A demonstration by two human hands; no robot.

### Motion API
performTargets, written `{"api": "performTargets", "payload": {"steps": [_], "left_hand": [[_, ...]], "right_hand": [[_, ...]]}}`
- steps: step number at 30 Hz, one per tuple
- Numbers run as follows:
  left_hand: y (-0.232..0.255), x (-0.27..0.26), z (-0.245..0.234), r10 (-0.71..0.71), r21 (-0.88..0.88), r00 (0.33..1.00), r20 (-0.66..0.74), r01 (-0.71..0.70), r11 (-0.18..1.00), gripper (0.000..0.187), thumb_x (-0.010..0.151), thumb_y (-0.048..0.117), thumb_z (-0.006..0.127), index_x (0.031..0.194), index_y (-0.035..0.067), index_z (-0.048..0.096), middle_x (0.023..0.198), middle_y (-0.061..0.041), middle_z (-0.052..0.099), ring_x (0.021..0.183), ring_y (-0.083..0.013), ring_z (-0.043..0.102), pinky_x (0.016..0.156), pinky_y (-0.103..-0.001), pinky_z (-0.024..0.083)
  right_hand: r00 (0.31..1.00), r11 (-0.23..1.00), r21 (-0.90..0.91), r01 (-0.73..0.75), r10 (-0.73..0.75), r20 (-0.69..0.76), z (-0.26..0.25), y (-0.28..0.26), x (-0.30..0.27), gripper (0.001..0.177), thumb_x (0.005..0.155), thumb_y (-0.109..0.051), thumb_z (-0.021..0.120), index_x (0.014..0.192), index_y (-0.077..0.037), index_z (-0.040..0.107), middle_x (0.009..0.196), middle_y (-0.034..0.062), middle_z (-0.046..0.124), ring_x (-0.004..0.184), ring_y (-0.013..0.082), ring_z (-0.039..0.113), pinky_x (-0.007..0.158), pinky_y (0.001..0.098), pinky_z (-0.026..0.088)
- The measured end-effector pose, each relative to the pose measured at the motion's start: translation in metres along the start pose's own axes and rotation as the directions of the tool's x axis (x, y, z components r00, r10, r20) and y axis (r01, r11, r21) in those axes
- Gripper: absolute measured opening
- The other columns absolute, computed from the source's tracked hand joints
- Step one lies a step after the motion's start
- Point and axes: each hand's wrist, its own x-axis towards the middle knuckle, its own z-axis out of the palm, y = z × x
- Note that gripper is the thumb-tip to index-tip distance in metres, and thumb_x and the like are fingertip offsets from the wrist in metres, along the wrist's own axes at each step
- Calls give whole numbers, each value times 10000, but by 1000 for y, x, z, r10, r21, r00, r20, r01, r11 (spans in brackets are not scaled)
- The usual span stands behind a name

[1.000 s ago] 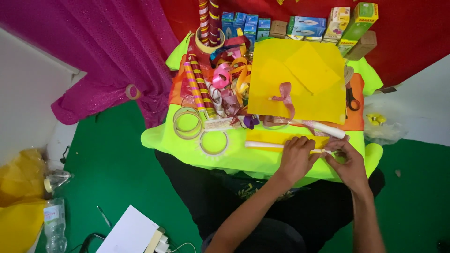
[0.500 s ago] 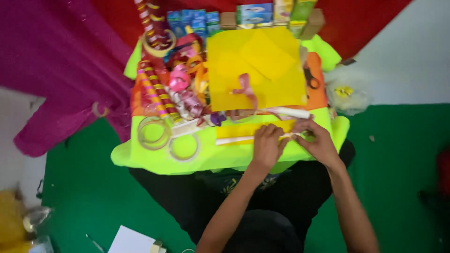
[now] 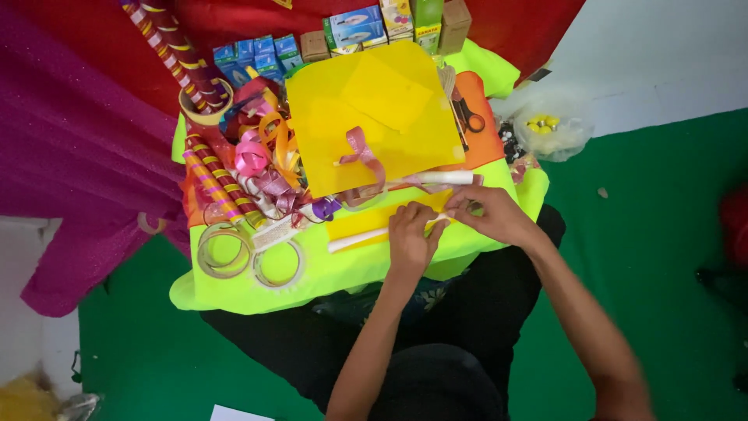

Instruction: Wrapping a yellow sheet of paper around a white cardboard tube to create a decorative craft item.

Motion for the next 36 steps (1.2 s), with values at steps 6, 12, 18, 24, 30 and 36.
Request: {"api": "performTargets", "payload": {"steps": [6,12,18,24,30,36], "left_hand": [[-2,1,2,-38,2,999,27,38,999,201,838,361,838,863,209,708,855,71,561,818,-171,625,732,-331,484],[-4,-1,4,-25,0,1000,16,25,1000,194,843,359,834,868,215,706,865,79,560,823,-157,618,738,-315,474],[0,0,-1,-25,-12,1000,19,25,1000,162,841,308,835,866,206,712,875,70,565,843,-168,617,764,-325,470],[-1,0,0,6,-14,1000,-27,-7,1000,176,856,313,829,860,203,691,854,62,553,828,-168,604,754,-306,444],[-2,2,2,-1,2,1000,-31,1,1000,207,834,360,842,845,213,698,848,62,573,814,-163,609,727,-319,444],[1,5,-3,-20,6,1000,-8,20,1000,223,854,391,824,833,208,698,846,57,581,802,-179,628,717,-322,452]], "right_hand": [[995,994,-96,-44,52,81,-4,-5,4,163,869,-177,788,1009,-94,777,848,137,776,890,289,753,855,401,605],[988,970,-229,-81,109,111,1,1,10,125,891,-203,749,982,-118,764,851,117,764,904,322,745,814,439,593],[982,932,-345,-113,157,104,5,0,14,134,875,-265,728,957,-167,769,876,107,775,933,357,742,810,475,581],[975,940,-304,-157,196,102,8,15,19,185,865,-301,748,957,-141,756,893,118,769,971,367,737,817,460,588],[975,941,-297,-160,198,102,5,16,21,198,853,-320,756,958,-152,767,908,106,783,984,358,739,821,467,593],[976,938,-316,-143,186,111,3,1,18,233,877,-339,715,936,-116,746,904,139,777,992,402,731,824,503,586]]}}
